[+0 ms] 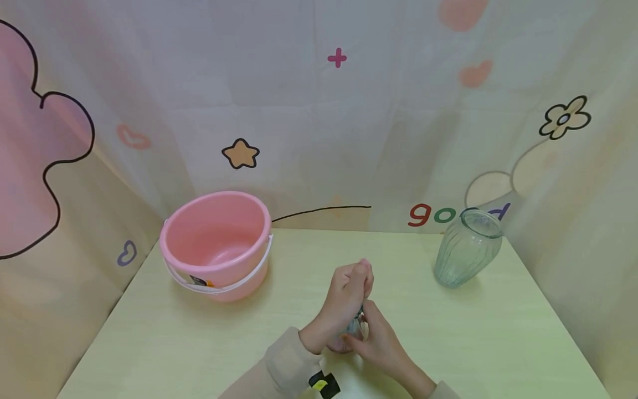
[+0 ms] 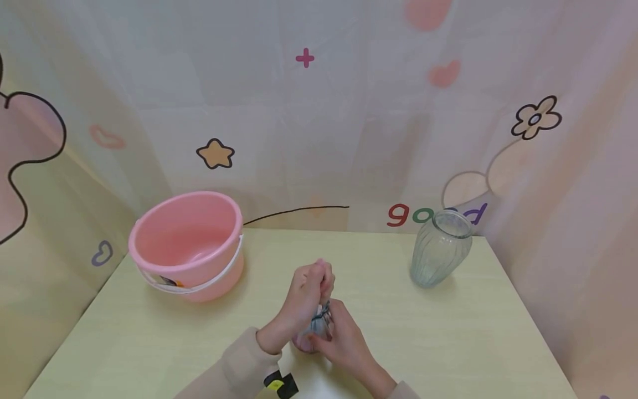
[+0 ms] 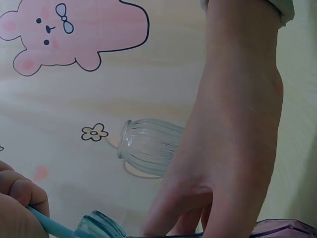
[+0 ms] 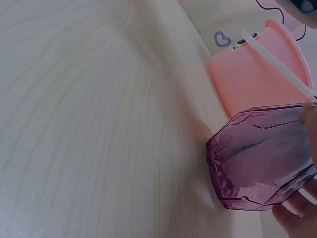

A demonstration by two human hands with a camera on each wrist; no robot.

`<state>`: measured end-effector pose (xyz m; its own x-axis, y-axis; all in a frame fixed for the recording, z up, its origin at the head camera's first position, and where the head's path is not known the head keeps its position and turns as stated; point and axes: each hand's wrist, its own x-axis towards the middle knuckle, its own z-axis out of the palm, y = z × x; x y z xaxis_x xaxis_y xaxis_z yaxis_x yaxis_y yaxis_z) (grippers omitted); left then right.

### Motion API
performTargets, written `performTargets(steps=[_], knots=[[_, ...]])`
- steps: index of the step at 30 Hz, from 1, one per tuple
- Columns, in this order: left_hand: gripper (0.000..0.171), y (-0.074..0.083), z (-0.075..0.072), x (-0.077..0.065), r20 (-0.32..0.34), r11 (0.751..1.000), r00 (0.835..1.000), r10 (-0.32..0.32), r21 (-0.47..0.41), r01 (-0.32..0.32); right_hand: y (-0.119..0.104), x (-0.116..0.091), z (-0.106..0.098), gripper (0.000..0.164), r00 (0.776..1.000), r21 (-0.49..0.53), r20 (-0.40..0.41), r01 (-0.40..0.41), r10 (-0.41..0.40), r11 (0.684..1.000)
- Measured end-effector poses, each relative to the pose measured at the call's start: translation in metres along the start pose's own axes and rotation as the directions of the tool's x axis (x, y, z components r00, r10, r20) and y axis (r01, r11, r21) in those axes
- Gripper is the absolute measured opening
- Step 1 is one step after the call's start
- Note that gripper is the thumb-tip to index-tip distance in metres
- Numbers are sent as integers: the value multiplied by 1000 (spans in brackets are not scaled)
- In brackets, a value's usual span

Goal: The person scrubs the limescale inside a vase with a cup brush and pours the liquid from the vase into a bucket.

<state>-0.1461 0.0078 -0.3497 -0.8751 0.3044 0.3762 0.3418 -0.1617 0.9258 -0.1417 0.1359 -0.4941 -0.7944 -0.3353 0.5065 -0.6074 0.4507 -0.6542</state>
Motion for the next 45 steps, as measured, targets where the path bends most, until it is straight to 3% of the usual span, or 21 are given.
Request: performTargets(steps=[7, 10, 16, 22, 32, 45], knots=[[45, -29, -3, 4, -7, 1000, 1000, 6, -25, -6, -3, 1, -1, 62, 1000, 13, 10, -20, 20, 1000], [46, -32, -2, 3, -24, 999, 1000, 0, -46, -1, -4, 1, -1, 60, 999, 26, 15, -40, 40, 999], [45, -25, -4, 4, -15, 996, 999, -41, -78, 40, -6, 2, -1, 60, 998, 44, 16, -63, 62, 997], [44, -14, -7, 5, -2, 997, 999, -39, -70, 38, -7, 3, -1, 64, 994, 51, 27, -109, 108, 993], [47, -13, -10, 17, -63, 993, 996, 55, -98, -61, -8, 6, 1, 70, 989, -7, -5, -146, 146, 989], [47, -6, -13, 22, -60, 993, 995, 78, -83, -83, -3, 10, 7, 70, 996, -74, -70, -57, 51, 996]])
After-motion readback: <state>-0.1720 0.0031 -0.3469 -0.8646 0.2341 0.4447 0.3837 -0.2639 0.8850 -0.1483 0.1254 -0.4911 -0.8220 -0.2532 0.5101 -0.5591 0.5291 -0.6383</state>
